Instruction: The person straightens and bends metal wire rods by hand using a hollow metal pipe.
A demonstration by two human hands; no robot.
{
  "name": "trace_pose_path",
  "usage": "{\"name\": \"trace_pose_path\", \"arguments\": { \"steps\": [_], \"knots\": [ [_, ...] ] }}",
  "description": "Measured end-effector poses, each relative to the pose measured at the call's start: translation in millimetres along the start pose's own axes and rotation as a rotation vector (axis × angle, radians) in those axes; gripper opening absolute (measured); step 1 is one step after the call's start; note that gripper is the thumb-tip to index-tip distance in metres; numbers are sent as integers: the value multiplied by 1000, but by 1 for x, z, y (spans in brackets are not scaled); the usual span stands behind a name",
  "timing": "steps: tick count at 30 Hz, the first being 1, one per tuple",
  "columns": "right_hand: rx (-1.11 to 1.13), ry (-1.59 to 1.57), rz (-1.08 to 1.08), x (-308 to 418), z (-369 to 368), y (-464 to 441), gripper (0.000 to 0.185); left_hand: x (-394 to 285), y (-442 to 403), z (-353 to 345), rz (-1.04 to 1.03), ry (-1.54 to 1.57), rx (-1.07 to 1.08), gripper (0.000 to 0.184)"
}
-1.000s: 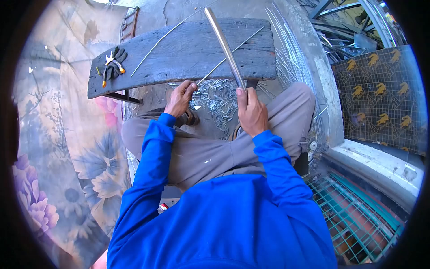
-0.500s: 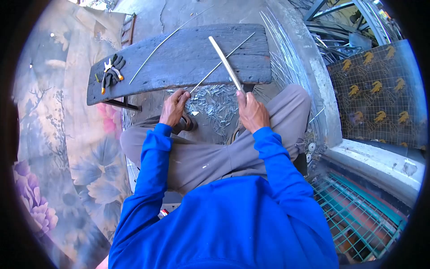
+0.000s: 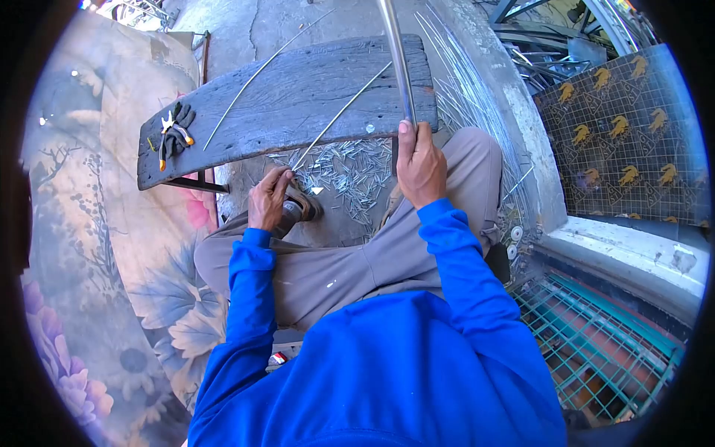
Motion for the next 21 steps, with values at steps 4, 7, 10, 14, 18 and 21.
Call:
{"name": "trace_pose_path", "arguments": {
  "steps": [4, 7, 10, 14, 18, 21],
  "knots": [
    [261, 373, -59, -59, -32, -22, 45, 8, -1, 6, 34, 4, 29, 29],
    [136, 69, -163, -21, -13, -12, 50, 17, 2, 6, 29, 12, 38, 31],
    [189, 149, -153, -74, -35, -21, 53, 16, -2, 10, 28, 20, 85, 32],
    [245, 124, -254, -41, -14, -16, 54, 25, -9, 12, 53, 83, 148, 31],
    [253, 119, -242, -45, -21, -8, 58, 32, -9, 7, 83, 113, 197, 32],
    [412, 86, -249, -48, -20, -10, 59, 36, -15, 2, 42, 147, 187, 35]
  ]
}}
Point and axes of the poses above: each hand's wrist, its own y-axis away from the middle knuckle, its own z-axis out of the back of the hand, x = y × z, the point moved 4 cm from there along -y, towards the middle knuckle, and after that the axes turned 14 degrees about x, right-handed, at the moved point
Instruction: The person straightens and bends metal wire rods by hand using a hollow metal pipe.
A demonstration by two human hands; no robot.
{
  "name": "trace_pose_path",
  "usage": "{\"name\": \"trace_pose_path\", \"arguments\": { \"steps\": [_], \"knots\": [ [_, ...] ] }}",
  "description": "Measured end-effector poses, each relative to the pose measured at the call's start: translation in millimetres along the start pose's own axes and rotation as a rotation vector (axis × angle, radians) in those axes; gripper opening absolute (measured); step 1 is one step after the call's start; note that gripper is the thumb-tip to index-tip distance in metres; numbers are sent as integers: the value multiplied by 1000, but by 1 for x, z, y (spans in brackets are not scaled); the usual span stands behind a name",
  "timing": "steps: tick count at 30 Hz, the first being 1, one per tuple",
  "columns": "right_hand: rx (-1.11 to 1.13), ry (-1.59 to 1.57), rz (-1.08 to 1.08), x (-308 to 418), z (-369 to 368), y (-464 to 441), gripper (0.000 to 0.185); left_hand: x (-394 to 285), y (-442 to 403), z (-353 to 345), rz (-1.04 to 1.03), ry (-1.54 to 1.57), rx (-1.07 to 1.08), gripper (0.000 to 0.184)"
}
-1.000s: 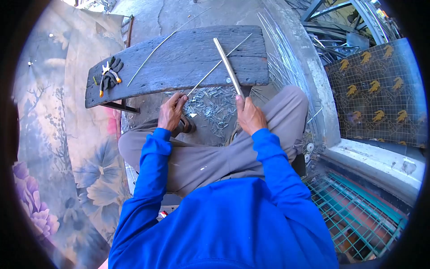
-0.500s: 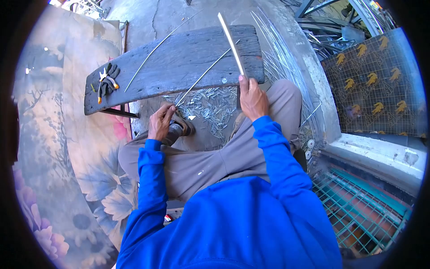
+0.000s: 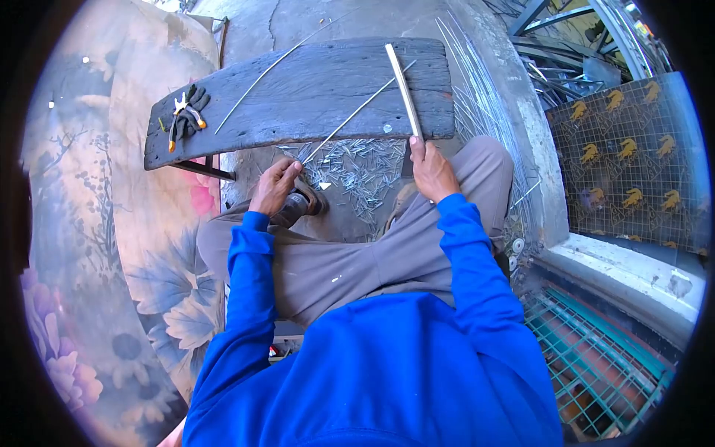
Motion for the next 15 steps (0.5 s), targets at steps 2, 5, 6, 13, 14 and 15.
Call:
{"name": "trace_pose_path", "arguments": {
  "steps": [2, 5, 6, 13, 14, 15],
  "knots": [
    [50, 7, 33, 16, 4, 10, 56, -21, -2, -2, 2, -50, -16, 38],
    [-132, -69, 172, 35, 0, 34, 52, -39, -12, -9, -4, -99, 41, 39],
    [-120, -58, 180, 40, -5, 40, 52, -38, -16, -11, 2, -87, 30, 39],
    [76, 142, 72, 20, -35, 37, 46, -42, -28, -13, -6, -133, 16, 36],
    [78, 143, 74, 27, -33, 41, 46, -44, -28, -14, -32, -124, -5, 36],
    [33, 42, 123, 39, -28, 47, 47, -43, -27, -14, -52, -111, -26, 36]
  ]
}}
Point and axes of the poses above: each hand's wrist, its own y-axis away from the middle knuckle, its own z-axis out of the back of the hand, x = y × z, the point moved 4 cm from there along -y, towards the middle knuckle, and after that the axes turned 14 degrees about x, right-handed, at the moved point
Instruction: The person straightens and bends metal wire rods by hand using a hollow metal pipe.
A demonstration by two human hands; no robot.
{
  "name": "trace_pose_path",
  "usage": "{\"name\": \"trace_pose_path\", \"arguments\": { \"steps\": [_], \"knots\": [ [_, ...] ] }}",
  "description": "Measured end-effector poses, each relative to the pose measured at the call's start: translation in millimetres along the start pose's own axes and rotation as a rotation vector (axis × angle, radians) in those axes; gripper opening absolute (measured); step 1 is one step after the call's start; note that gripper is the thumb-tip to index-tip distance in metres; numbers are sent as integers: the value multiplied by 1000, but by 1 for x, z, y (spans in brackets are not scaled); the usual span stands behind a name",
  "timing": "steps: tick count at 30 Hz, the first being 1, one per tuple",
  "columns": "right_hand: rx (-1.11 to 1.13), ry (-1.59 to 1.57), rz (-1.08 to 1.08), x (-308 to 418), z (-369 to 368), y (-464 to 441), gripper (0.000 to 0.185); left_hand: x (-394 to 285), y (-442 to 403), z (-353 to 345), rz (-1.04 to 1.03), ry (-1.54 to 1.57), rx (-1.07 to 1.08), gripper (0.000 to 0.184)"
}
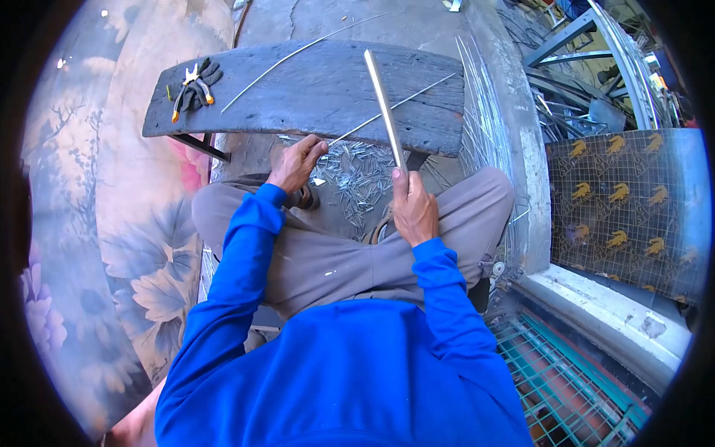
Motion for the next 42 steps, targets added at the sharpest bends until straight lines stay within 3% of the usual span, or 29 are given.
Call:
{"name": "trace_pose_path", "arguments": {
  "steps": [1, 5, 7, 14, 17, 20, 23, 25, 29, 31, 33, 38, 41, 42],
  "knots": [
    [-49, -98, 44, 5, 0, 5, 49, 3, 3, -3, 8, 8, 0, 36],
    [-101, -7, 19, -21, -16, -1, 51, 5, -5, -6, 34, -3, -20, 36],
    [111, 172, -49, -33, -24, -14, 53, 6, -4, -6, 84, 82, 19, 37],
    [76, 110, -168, -22, -20, -9, 56, 31, 18, 12, 76, 202, 232, 31],
    [4, 17, -162, -32, -20, -12, 58, 41, 25, 11, 53, 345, 229, 25],
    [-45, -110, -145, -32, -9, -13, 59, 53, 16, 9, 29, 324, 213, 25],
    [-77, -156, -167, -15, 6, -7, 54, 23, 12, 9, -29, 225, 124, 24],
    [-261, -266, 114, 6, 19, 3, 46, 11, 4, -2, -16, 242, 99, 25],
    [-231, -204, 296, -3, 8, -2, 34, -8, -5, -3, 55, 161, 107, 29],
    [-195, -79, 213, -3, 4, -4, 34, -14, -7, -4, 34, 164, 96, 30],
    [-7, 150, 33, -10, -8, -12, 36, -17, -8, -3, 6, 178, 79, 31],
    [-138, -91, 166, 8, -1, 4, 42, -15, -15, -10, 25, 112, 96, 32],
    [-86, -2, 63, -20, -15, -6, 46, -16, -15, -6, 36, 122, 103, 33],
    [29, 55, -22, -26, -19, -12, 47, -14, -15, -6, 44, 135, 104, 33]
  ]
}}
Point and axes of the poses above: each hand's wrist, its own y-axis away from the middle knuckle, its own z-axis out of the back of the hand, x = y × z, the point moved 4 cm from there along -y, towards the middle knuckle, and after that the axes turned 14 degrees about x, right-handed, at the moved point
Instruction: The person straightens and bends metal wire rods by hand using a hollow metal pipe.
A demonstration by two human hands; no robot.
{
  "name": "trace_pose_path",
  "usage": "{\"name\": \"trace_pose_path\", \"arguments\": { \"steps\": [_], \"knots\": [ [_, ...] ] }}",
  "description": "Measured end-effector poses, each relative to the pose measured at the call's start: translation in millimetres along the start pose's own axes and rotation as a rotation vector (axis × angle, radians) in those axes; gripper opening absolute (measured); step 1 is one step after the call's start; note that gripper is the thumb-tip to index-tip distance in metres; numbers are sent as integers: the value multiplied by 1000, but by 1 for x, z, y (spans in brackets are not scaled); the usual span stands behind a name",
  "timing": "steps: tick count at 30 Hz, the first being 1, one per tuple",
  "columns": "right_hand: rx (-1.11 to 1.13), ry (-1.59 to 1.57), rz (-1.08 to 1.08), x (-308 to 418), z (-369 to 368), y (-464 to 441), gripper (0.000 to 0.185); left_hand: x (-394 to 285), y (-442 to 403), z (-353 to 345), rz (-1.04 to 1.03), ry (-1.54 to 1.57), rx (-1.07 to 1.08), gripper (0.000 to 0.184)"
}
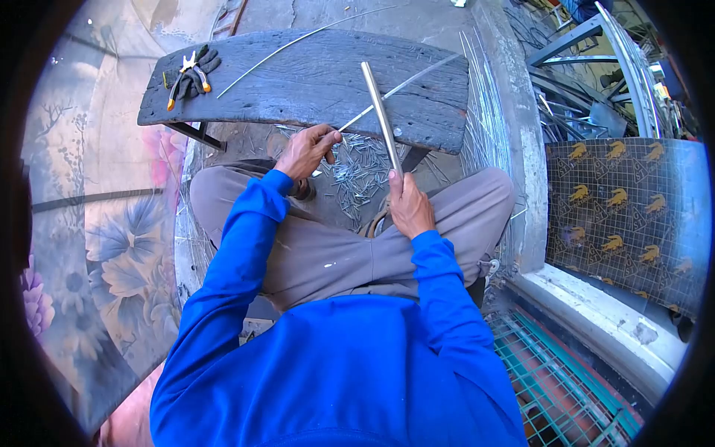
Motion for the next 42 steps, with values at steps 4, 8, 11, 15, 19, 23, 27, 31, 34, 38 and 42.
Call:
{"name": "trace_pose_path", "arguments": {
  "steps": [4, 8, 11, 15, 19, 23, 27, 31, 34, 38, 42],
  "knots": [
    [115, 62, -128, -3, -7, 2, 48, 7, 3, -1, 12, 0, -4, 35],
    [112, 34, -110, -2, -7, 4, 48, 14, 7, -4, -30, 42, -14, 35],
    [110, 20, -105, -1, -8, 4, 48, 17, 8, -3, -10, 35, -20, 35],
    [113, 24, -116, 0, -7, 4, 49, 16, 6, -2, -20, 29, -13, 35],
    [121, 8, -125, -1, -7, 4, 50, 14, 7, -2, -6, 25, -10, 34],
    [129, 2, -134, -2, -8, 4, 50, 13, 8, -1, -5, 19, -12, 34],
    [124, 9, -137, -3, -8, 4, 51, 12, 8, -1, 4, 6, -5, 35],
    [121, 5, -134, -3, -8, 4, 51, 12, 8, -1, 2, 9, -5, 35],
    [126, 11, -140, -4, -8, 4, 50, 10, 9, -1, 2, 7, -3, 35],
    [136, 8, -142, -4, -8, 4, 51, 8, 10, -1, 6, -1, 2, 36],
    [136, 10, -140, -5, -9, 4, 50, 10, 9, -1, 14, 6, 3, 36]
  ]
}}
Point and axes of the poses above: each hand's wrist, its own y-axis away from the middle knuckle, its own z-axis out of the back of the hand, x = y × z, the point moved 4 cm from there along -y, towards the middle knuckle, and after that the axes turned 14 degrees about x, right-handed, at the moved point
